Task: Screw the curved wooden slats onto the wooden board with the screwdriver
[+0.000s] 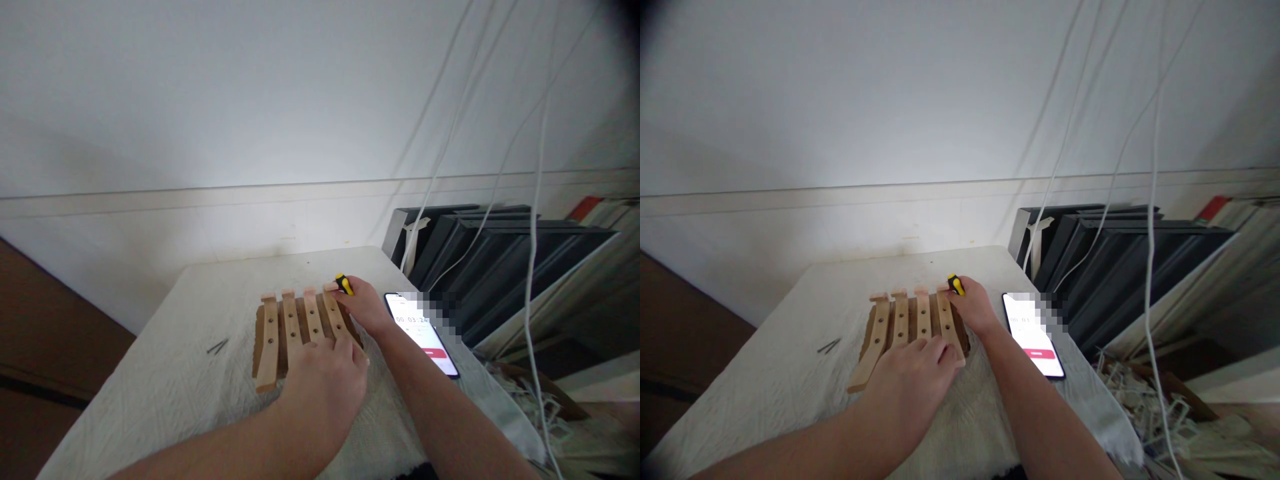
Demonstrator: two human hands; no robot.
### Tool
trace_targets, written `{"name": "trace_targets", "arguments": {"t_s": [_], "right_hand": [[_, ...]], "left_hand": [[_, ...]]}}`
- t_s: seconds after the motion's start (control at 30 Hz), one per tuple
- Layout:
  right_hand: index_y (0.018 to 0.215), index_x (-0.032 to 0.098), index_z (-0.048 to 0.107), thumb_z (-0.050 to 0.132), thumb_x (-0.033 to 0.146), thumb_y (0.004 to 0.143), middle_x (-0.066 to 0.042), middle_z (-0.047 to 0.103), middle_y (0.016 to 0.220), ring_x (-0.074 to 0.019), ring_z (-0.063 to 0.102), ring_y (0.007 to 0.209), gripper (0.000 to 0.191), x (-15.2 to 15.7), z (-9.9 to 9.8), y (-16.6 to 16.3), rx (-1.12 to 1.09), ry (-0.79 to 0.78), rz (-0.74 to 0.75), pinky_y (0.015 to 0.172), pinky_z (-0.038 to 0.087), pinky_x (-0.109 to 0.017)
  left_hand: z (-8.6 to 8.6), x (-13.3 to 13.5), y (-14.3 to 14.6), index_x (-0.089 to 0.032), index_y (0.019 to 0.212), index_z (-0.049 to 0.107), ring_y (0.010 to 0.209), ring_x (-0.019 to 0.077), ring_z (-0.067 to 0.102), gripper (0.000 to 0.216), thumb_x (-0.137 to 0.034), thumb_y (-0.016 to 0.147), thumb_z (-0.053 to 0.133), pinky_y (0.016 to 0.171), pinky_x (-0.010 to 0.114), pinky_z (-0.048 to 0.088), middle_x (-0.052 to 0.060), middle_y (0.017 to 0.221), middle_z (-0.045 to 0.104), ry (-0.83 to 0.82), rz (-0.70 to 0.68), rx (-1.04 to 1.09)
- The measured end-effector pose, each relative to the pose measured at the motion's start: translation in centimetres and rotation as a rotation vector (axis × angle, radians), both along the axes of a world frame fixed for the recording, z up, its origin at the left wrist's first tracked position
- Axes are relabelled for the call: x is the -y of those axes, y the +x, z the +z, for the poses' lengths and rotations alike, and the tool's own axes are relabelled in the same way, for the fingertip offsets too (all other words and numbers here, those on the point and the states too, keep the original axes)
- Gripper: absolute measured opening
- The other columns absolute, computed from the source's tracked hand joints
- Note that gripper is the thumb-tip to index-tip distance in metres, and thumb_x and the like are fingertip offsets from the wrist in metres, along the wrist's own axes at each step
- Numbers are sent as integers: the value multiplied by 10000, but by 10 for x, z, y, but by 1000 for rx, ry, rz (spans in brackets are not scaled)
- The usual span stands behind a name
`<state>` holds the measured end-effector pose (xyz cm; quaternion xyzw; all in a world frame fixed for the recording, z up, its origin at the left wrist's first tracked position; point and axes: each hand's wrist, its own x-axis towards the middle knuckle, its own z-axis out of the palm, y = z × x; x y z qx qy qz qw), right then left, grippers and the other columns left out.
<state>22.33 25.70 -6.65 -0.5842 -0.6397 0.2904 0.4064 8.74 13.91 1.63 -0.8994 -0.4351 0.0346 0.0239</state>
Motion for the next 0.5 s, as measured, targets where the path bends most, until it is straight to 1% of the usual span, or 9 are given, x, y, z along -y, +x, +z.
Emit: {"name": "trace_targets", "arguments": {"t_s": [0.17, 0.3, 0.4, 0.5], "right_hand": [[787, 188, 604, 573, 321, 752, 8, 589, 671, -147, 535, 623, 141, -1, -1, 1, 16, -5, -4, 547, 380, -250], [805, 188, 622, 579, 331, 738, 10, 596, 668, -150, 543, 616, 164, 0, 0, 1, -25, -26, -16, 534, 384, -252], [859, 187, 646, 564, 329, 732, -5, 638, 729, -161, 565, 657, 207, 1, 2, 0, -58, -21, -49, 549, 406, -260], [909, 186, 658, 531, 281, 719, -19, 660, 781, -163, 571, 677, 248, 2, 3, 0, -64, 9, -92, 577, 426, -274]], "left_hand": [[2, 1, 0, -165, 1045, 654, 831, 273, 679, 295, -117, 911, 396, 654, 435, 570, 97, 974, 667, -41, 23, -6], [2, 0, 0, -149, 1017, 655, 842, 291, 677, 270, -130, 911, 407, 677, 471, 563, 97, 948, 669, -30, 35, 18], [1, 4, 0, -132, 1060, 640, 836, 281, 676, 238, -173, 901, 468, 678, 433, 556, 113, 942, 673, -21, 38, 32], [5, 12, -2, -140, 1081, 631, 794, 254, 672, 251, -261, 879, 544, 636, 367, 539, 115, 957, 674, -6, 26, 56]]}}
